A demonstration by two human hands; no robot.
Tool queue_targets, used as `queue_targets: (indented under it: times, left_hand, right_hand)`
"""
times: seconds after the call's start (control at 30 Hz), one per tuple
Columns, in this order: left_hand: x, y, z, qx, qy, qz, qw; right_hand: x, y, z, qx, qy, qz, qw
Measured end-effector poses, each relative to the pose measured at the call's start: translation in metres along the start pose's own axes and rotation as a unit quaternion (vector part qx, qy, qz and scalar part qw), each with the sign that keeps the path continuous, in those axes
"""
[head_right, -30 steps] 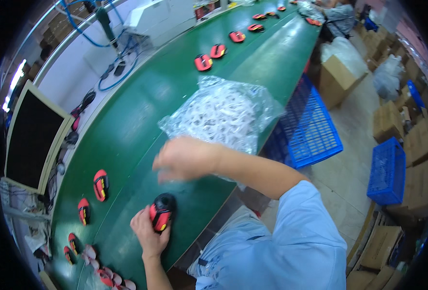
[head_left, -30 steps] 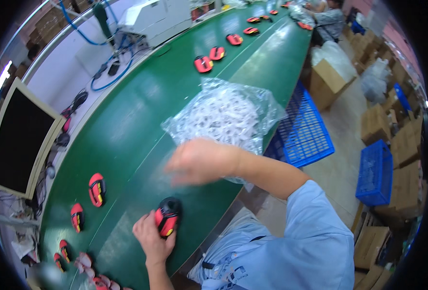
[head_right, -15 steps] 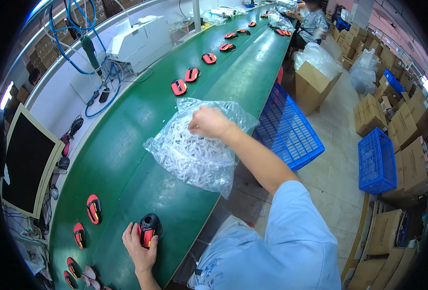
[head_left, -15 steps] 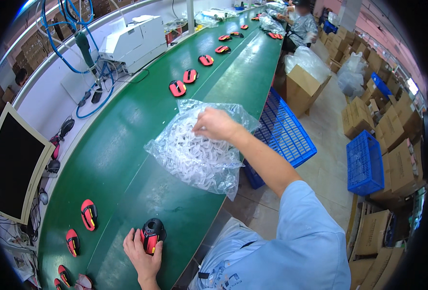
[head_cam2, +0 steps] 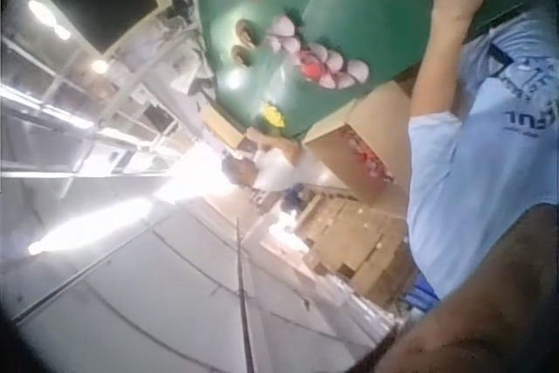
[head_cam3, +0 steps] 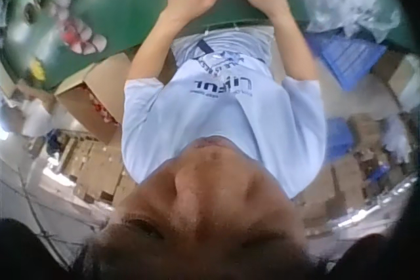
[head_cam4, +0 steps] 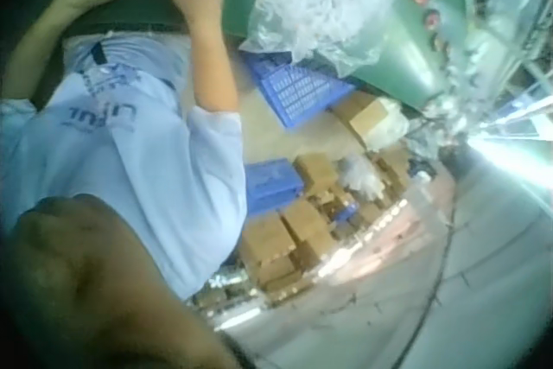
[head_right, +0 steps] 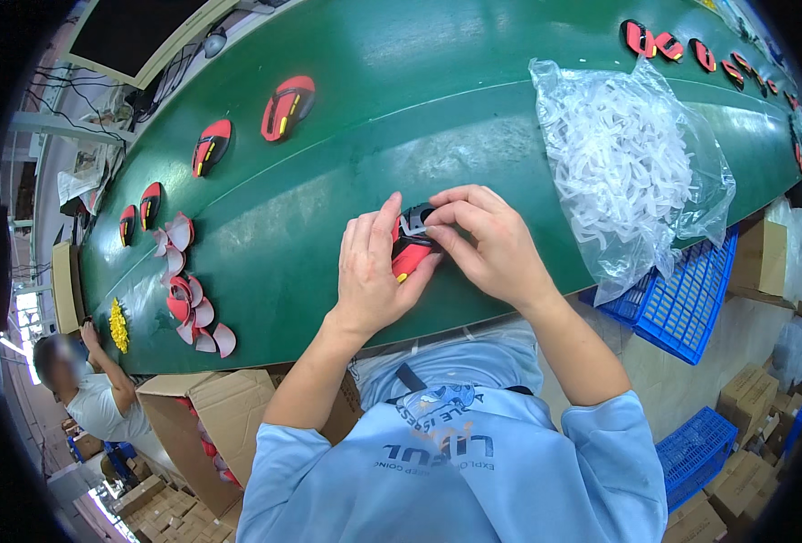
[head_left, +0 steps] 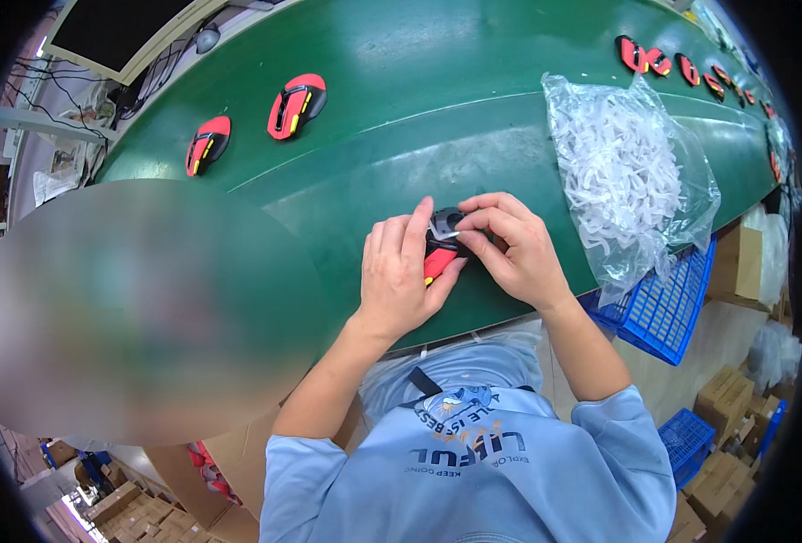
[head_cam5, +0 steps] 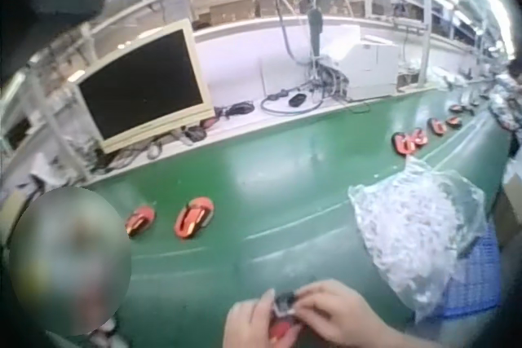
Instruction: Assembling pink and black components on a conveyor belt in an electronics factory.
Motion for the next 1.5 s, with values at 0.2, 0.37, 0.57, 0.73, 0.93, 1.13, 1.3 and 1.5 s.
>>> queue_targets:
  times: [0.2,0.37,0.57,0.73,0.93,1.13,1.3,1.5]
  left_hand:
    - [0.005,-0.006,-0.002,0.045,0.046,0.029,0.998]
    - [0.007,-0.002,-0.003,0.053,0.087,0.015,0.995]
    - [-0.015,-0.003,0.001,0.073,0.192,-0.019,0.978]
    - [-0.003,0.003,0.0,0.112,0.147,-0.036,0.982]
    - [-0.117,-0.066,-0.069,-0.123,0.23,0.148,0.954]
    - [-0.183,-0.156,-0.165,-0.523,0.413,0.016,0.745]
    - [-0.174,-0.113,-0.126,-0.342,0.207,0.106,0.911]
    - [-0.079,-0.034,-0.003,-0.056,-0.351,0.037,0.934]
  right_hand:
    - [0.001,-0.011,0.007,0.02,-0.035,-0.033,0.999]
    - [-0.001,-0.019,-0.014,-0.032,-0.196,-0.071,0.978]
    - [0.009,-0.012,-0.031,-0.082,-0.353,-0.263,0.894]
    - [-0.005,-0.022,-0.023,0.008,-0.286,-0.274,0.918]
    - [-0.035,-0.042,-0.005,0.038,-0.12,-0.099,0.987]
    - [-0.052,-0.036,-0.004,0.005,-0.101,-0.071,0.992]
    - [-0.037,-0.005,-0.021,-0.051,-0.027,-0.097,0.994]
    - [0.029,0.026,-0.037,-0.015,0.294,-0.111,0.949]
Point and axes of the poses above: each hand's wrist, its own y-axis towards the middle knuckle, its own x-axis out of the palm, z = x × y, the point moved 3 cm from there along y, towards the middle knuckle, and after that the axes turned 15 degrees about -z, right-handed, at the moved point
